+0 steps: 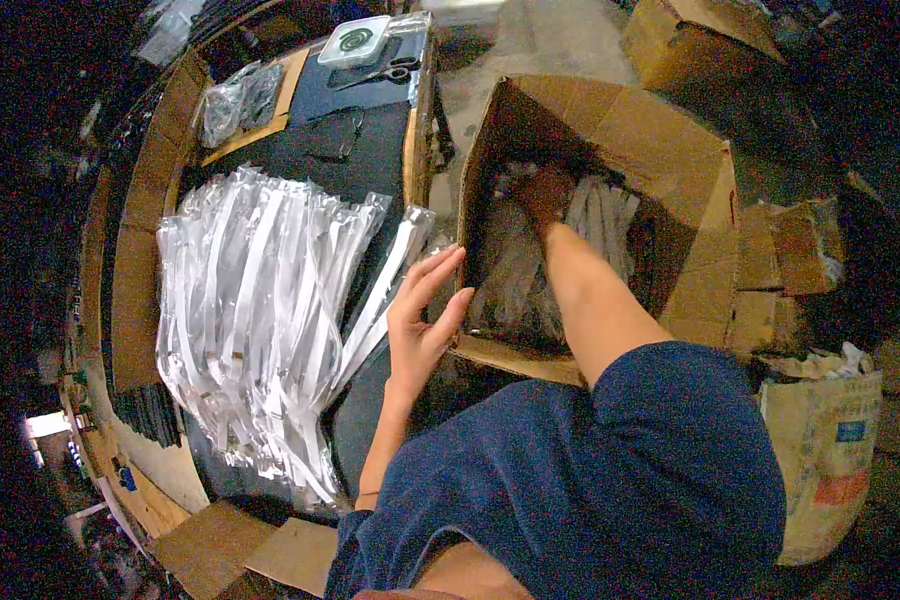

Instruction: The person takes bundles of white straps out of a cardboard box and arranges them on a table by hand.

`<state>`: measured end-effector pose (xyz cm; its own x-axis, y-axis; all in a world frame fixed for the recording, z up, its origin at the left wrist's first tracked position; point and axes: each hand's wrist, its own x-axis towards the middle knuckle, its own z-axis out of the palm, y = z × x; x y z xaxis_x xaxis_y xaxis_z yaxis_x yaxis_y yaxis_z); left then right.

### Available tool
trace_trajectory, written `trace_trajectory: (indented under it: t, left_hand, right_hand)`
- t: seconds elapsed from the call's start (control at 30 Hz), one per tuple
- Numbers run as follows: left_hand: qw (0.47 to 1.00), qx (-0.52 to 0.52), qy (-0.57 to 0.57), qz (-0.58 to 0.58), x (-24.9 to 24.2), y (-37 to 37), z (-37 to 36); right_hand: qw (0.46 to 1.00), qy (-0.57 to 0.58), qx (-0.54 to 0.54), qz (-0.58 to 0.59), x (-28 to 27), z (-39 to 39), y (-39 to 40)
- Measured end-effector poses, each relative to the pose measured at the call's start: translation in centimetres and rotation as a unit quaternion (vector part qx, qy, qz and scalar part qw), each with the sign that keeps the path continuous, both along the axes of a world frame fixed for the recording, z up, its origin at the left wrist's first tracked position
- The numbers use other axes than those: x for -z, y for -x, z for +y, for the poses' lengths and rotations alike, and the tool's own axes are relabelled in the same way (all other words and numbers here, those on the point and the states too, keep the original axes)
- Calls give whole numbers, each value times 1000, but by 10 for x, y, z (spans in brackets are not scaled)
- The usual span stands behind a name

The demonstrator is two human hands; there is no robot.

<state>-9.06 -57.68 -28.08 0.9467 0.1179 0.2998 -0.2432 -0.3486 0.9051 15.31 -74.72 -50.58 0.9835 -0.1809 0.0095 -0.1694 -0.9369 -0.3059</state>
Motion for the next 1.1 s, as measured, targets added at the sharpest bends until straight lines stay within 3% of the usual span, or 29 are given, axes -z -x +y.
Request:
trace_trajectory:
  t: [0.07,0.17,0.3,0.4,0.47,0.6,0.67,0.77,0.9,1.03,1.1]
  left_hand:
    - [1000,3,2,-1,1,1,0]
    - [1000,1,-1,-2,1,2,-1]
    - [1000,-3,8,0,-1,3,-3]
    - [1000,-3,10,3,-5,4,-5]
    - [1000,-8,12,1,-8,7,-4]
    - [1000,-7,14,-13,-3,5,-3]
    - [1000,-6,14,-25,0,5,-3]
    - [999,-4,30,-33,4,4,-1]
    - [998,-7,50,-44,6,3,-4]
    - [996,-4,69,-59,11,1,-4]
    - [995,1,75,-64,12,1,-4]
  right_hand:
    - [997,-80,19,2,-12,-6,7]
    - [994,-101,44,28,-17,-12,10]
    - [995,-96,36,13,1,-16,5]
    - [996,-34,-54,57,23,-21,-6]
    - [995,-39,-29,-88,55,-22,-11]
    - [996,-41,10,-72,-13,-10,12]
    - [986,-163,4,31,-13,-27,6]
    - [975,-209,-23,-76,-7,-39,8]
    - [956,-284,1,-77,-55,-41,35]
    - [874,-476,6,-98,-56,-65,32]
    - [851,-515,8,-106,-61,-75,35]
